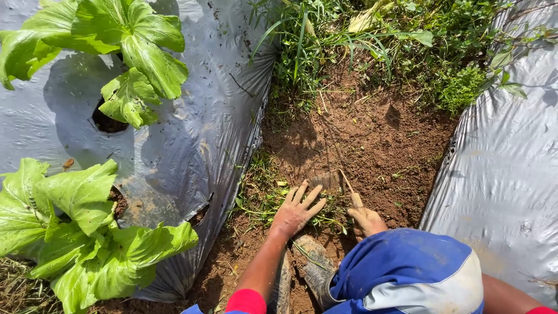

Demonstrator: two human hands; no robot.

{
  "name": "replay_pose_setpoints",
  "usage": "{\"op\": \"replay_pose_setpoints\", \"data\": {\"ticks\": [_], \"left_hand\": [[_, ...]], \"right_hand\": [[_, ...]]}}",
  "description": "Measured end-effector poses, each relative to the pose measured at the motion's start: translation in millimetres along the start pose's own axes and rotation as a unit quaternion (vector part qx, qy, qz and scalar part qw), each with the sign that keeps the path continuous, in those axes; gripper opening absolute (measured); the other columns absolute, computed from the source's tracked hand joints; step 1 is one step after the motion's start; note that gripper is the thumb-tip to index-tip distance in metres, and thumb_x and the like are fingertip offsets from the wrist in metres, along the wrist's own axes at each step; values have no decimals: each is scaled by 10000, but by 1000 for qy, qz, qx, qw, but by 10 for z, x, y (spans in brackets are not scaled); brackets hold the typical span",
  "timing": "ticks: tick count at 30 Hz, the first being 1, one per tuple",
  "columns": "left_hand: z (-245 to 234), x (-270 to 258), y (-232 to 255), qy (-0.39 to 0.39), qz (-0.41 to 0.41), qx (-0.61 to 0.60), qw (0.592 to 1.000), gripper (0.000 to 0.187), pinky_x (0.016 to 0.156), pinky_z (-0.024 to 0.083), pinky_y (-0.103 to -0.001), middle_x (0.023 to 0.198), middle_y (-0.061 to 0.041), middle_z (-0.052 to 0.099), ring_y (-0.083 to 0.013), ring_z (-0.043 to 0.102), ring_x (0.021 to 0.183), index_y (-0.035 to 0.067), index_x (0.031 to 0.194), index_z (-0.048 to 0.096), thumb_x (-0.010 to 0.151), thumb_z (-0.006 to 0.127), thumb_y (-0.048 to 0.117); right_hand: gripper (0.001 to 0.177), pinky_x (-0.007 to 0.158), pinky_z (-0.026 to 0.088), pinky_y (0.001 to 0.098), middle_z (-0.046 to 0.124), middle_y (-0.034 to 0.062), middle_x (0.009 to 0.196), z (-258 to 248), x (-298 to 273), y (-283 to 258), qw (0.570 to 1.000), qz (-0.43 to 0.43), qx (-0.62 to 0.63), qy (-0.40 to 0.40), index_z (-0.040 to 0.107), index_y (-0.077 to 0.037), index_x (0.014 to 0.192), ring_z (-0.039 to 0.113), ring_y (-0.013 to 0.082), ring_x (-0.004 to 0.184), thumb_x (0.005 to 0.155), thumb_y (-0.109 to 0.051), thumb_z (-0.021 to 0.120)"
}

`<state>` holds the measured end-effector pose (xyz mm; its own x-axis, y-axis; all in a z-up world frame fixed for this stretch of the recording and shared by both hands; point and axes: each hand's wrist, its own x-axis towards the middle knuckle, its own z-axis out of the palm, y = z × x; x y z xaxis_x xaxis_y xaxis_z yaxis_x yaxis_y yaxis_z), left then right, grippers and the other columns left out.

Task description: The person kneels beside a row of leafy green plants growing through a plastic mulch sheet. They pull weeds by hand from the soil between the plants and the mulch, gathering them into a pile. Later, they use a small hand hoe to loosen the soil and remove additional weeds.

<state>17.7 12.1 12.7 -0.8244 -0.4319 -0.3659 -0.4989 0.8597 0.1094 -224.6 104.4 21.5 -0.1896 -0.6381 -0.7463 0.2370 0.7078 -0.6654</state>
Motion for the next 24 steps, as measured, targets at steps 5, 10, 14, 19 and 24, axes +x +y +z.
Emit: {"op": "replay_pose_setpoints", "data": {"ticks": [5,10,14,19,24], "left_hand": [[87,154,-93,67,-107,-100,987,983,1121,403,-547,1552,-145,384,-375,412,1406,265,1540,346,748,808,-92],[57,351,-302,126,-254,-219,934,822,1101,424,-480,1499,-134,464,-312,479,1350,207,1499,439,790,784,-24],[76,417,-102,68,-256,-238,935,954,1154,357,-503,1498,-109,471,-324,417,1395,230,1574,335,779,841,82],[-112,348,200,55,-309,-272,910,955,1179,302,-527,1540,-122,417,-341,362,1429,194,1597,283,810,776,-25],[-317,295,312,29,-336,-278,900,796,1250,132,-573,1628,-129,335,-331,262,1522,179,1567,328,881,639,-81]], "right_hand": [[231,255,372,309,374,45,512,128,89,-367,999,-24,16,-30,522,-47,866,427,168,340,985,-202,646],[267,233,375,279,416,-9,490,258,306,-975,998,-42,19,-41,499,-108,901,422,129,298,1024,-315,614],[327,293,358,244,359,-103,546,73,850,-1510,998,-32,-2,-47,454,-141,943,380,59,328,1027,-425,592],[550,820,544,488,655,281,1065,101,1021,-2299,557,-257,-776,144,554,4,1282,694,392,1002,1065,-496,487],[727,935,561,429,683,169,1133,1167,1033,-2498,476,-353,-804,-39,534,-80,1421,716,304,1056,949,-632,561]]}}
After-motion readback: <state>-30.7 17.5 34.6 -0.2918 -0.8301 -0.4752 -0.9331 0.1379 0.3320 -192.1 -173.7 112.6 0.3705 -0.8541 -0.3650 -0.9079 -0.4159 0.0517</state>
